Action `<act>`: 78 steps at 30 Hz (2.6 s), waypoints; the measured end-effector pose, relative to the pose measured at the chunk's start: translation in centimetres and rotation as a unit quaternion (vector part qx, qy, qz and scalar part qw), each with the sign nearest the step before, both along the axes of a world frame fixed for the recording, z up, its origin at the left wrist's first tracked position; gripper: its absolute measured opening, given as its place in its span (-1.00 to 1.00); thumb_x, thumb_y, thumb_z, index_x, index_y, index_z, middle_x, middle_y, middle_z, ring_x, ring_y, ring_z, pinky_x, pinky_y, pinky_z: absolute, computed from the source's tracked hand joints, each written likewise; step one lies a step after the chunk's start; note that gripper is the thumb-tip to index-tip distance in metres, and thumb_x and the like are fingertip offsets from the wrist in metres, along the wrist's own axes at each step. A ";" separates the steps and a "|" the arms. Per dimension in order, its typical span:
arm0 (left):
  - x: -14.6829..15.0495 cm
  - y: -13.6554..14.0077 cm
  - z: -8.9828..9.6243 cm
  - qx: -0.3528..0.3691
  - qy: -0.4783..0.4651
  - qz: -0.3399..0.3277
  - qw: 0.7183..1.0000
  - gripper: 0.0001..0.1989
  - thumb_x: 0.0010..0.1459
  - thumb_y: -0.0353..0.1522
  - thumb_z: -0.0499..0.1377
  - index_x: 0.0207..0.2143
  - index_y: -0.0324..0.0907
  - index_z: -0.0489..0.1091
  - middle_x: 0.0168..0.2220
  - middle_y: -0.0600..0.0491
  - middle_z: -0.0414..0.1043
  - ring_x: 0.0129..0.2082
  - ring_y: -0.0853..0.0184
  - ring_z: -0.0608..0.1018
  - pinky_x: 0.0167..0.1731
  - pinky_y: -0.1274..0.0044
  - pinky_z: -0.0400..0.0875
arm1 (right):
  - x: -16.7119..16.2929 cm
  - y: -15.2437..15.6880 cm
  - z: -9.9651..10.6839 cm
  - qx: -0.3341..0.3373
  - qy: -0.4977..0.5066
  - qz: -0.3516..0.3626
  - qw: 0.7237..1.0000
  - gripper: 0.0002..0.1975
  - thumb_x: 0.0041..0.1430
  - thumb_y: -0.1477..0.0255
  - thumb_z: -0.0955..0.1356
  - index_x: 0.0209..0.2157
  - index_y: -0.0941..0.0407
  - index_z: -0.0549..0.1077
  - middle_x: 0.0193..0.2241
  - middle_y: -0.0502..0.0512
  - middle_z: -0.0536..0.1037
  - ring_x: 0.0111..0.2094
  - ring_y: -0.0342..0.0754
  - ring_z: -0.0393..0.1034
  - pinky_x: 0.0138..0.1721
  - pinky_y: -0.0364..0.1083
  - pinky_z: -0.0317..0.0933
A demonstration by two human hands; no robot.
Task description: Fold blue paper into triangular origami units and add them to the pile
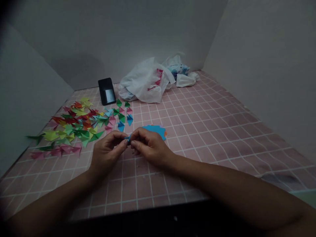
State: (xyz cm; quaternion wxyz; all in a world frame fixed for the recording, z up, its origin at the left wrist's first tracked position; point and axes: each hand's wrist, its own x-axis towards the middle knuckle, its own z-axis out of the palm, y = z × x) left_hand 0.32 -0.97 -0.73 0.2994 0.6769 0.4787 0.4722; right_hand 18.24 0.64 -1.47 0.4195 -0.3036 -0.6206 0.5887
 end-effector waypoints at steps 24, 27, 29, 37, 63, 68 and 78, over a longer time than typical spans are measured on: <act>-0.1 -0.1 0.8 -0.141 -0.067 -0.062 0.986 -0.80 0.18 -0.31 0.24 -0.48 -0.19 0.45 -0.55 0.09 0.46 -0.55 0.41 0.49 -0.49 0.57 0.37 | 0.2 0.1 0.8 -0.038 -0.028 0.001 0.999 -0.75 0.25 0.29 0.34 -0.46 0.13 0.38 -0.61 -0.07 0.40 -0.56 -0.19 0.31 -0.49 -0.17 0.20; -0.1 0.1 0.8 -0.235 -0.123 -0.091 0.960 -0.76 0.14 -0.26 0.26 -0.52 -0.18 0.39 -0.58 0.11 0.43 -0.58 0.42 0.46 -0.51 0.57 0.38 | 0.3 0.2 0.8 -0.096 -0.014 0.025 0.995 -0.69 0.20 0.22 0.38 -0.50 0.12 0.36 -0.64 -0.08 0.40 -0.61 -0.20 0.28 -0.54 -0.18 0.17; -0.2 0.3 0.9 -0.264 -0.125 -0.106 0.950 -0.75 0.12 -0.25 0.26 -0.53 -0.18 0.38 -0.58 0.11 0.41 -0.58 0.42 0.44 -0.52 0.57 0.36 | 0.3 0.3 0.6 -0.126 -0.016 0.045 0.991 -0.68 0.17 0.20 0.41 -0.50 0.12 0.36 -0.64 -0.09 0.40 -0.64 -0.22 0.26 -0.57 -0.19 0.14; -0.1 0.5 0.9 -0.242 -0.143 -0.089 0.956 -0.76 0.15 -0.24 0.27 -0.48 -0.19 0.40 -0.58 0.15 0.38 -0.59 0.46 0.40 -0.52 0.60 0.32 | 0.2 0.5 0.2 -0.143 0.007 0.044 0.989 -0.61 0.24 0.14 0.38 -0.51 0.13 0.35 -0.64 -0.07 0.41 -0.63 -0.22 0.27 -0.55 -0.20 0.14; 0.2 0.2 0.3 -0.201 -0.182 -0.061 0.961 -0.78 0.10 -0.25 0.31 -0.38 -0.20 0.38 -0.47 0.10 0.53 -0.49 0.40 0.55 -0.41 0.54 0.47 | 0.0 0.8 0.5 -0.053 0.047 -0.086 0.994 -0.74 0.26 0.21 0.34 -0.32 0.13 0.41 -0.46 -0.04 0.46 -0.54 -0.20 0.37 -0.46 -0.15 0.27; 0.4 0.0 0.2 -0.168 -0.162 -0.046 0.971 -0.78 0.11 -0.25 0.31 -0.40 -0.20 0.39 -0.50 0.09 0.51 -0.48 0.38 0.55 -0.39 0.53 0.45 | -0.5 0.8 -0.2 -0.108 0.049 -0.028 0.993 -0.72 0.11 0.20 0.45 -0.39 0.13 0.41 -0.58 -0.09 0.45 -0.59 -0.21 0.32 -0.51 -0.18 0.22; 0.2 0.1 0.2 -0.174 -0.140 -0.099 0.970 -0.76 0.17 -0.21 0.26 -0.40 -0.20 0.42 -0.51 0.08 0.50 -0.48 0.37 0.53 -0.40 0.52 0.45 | -0.1 0.8 0.1 -0.088 0.025 -0.002 0.996 -0.76 0.13 0.27 0.44 -0.45 0.14 0.42 -0.60 -0.07 0.44 -0.57 -0.21 0.30 -0.50 -0.19 0.17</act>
